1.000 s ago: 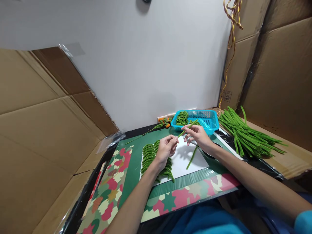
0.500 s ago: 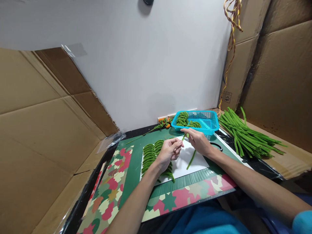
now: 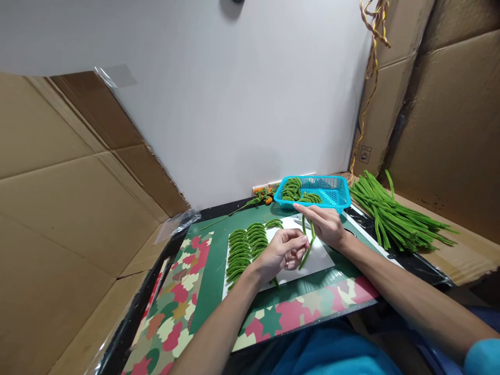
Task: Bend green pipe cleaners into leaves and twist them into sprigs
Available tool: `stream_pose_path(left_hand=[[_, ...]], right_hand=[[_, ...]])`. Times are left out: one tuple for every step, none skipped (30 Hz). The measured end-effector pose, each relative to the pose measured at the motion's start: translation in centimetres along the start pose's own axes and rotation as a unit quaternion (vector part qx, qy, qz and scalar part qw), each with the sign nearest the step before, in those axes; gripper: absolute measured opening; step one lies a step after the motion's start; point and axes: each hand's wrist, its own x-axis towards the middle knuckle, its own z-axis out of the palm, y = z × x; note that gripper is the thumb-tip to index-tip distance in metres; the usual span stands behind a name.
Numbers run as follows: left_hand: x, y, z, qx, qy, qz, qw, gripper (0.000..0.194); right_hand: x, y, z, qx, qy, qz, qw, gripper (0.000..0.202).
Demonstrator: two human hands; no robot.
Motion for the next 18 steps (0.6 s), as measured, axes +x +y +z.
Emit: stream_pose_path(left_hand=[[0.0, 0.0, 0.0, 0.001, 0.001, 0.004, 1.000, 0.035], [0.1, -0.1, 0.0, 0.007, 0.002, 0.009, 1.000, 0.036], [0.1, 0.0, 0.0, 0.017, 0.003, 0.015, 1.000, 0.036], [0.2, 0.0, -0.1, 0.032, 0.007, 0.023, 0.999, 0.037], [0.3, 0.1, -0.2, 0.050, 0.013, 0.032, 0.998, 0.039], [0.3, 0.2, -0.4, 0.066, 0.021, 0.041, 0.997, 0.043], [0.4, 0.3, -0.5, 0.077, 0.032, 0.048, 0.995, 0.048], [0.5, 0.3, -0.7, 0.082, 0.045, 0.054, 0.994, 0.053], [0.6, 0.3, -0.9, 0.081, 0.059, 0.058, 0.993, 0.057], [0.7, 0.3, -1.1, 0.076, 0.076, 0.061, 0.992, 0.060], [0.8, 0.2, -1.3, 0.073, 0.101, 0.067, 0.990, 0.060], [1.0, 0.1, -1.5, 0.073, 0.134, 0.080, 0.985, 0.059], [1.1, 0.0, -1.7, 0.076, 0.172, 0.096, 0.977, 0.055], [1.2, -0.1, -1.8, 0.080, 0.208, 0.115, 0.968, 0.051], [1.3, -0.2, -1.9, 0.084, 0.238, 0.131, 0.959, 0.048], [1.4, -0.3, -2.0, 0.088, 0.257, 0.142, 0.952, 0.045], [1.5, -0.3, -2.1, 0.091, 0.261, 0.146, 0.950, 0.045], [1.5, -0.2, -2.1, 0.095, 0.251, 0.143, 0.953, 0.046]], right_hand=[[0.0, 0.1, -0.1, -0.005, 0.001, -0.004, 1.000, 0.045], [0.0, 0.2, -0.1, -0.010, 0.005, -0.009, 1.000, 0.046], [-0.1, 0.3, -0.2, -0.014, 0.011, -0.016, 1.000, 0.046], [-0.1, 0.4, -0.2, -0.019, 0.016, -0.022, 0.999, 0.046], [-0.1, 0.4, -0.2, -0.022, 0.019, -0.027, 0.999, 0.046], [-0.1, 0.4, -0.2, -0.023, 0.018, -0.028, 0.999, 0.047], [-0.1, 0.4, -0.2, -0.021, 0.015, -0.028, 0.999, 0.047], [0.0, 0.3, -0.2, -0.016, 0.010, -0.028, 0.999, 0.047], [0.0, 0.2, -0.2, -0.007, 0.005, -0.029, 1.000, 0.048], [0.1, 0.0, -0.2, 0.003, 0.004, -0.029, 1.000, 0.048], [0.2, -0.1, -0.2, 0.013, 0.007, -0.031, 0.999, 0.048], [0.3, -0.3, -0.3, 0.022, 0.010, -0.033, 0.999, 0.047], [0.3, -0.4, -0.3, 0.028, 0.013, -0.034, 0.999, 0.047], [0.4, -0.5, -0.3, 0.031, 0.013, -0.034, 0.999, 0.047], [0.5, -0.6, -0.3, 0.033, 0.012, -0.034, 0.999, 0.047], [0.5, -0.7, -0.2, 0.034, 0.009, -0.035, 0.999, 0.047], [0.5, -0.7, -0.2, 0.036, 0.005, -0.035, 0.999, 0.048], [0.5, -0.7, -0.1, 0.036, 0.005, -0.037, 0.999, 0.048]])
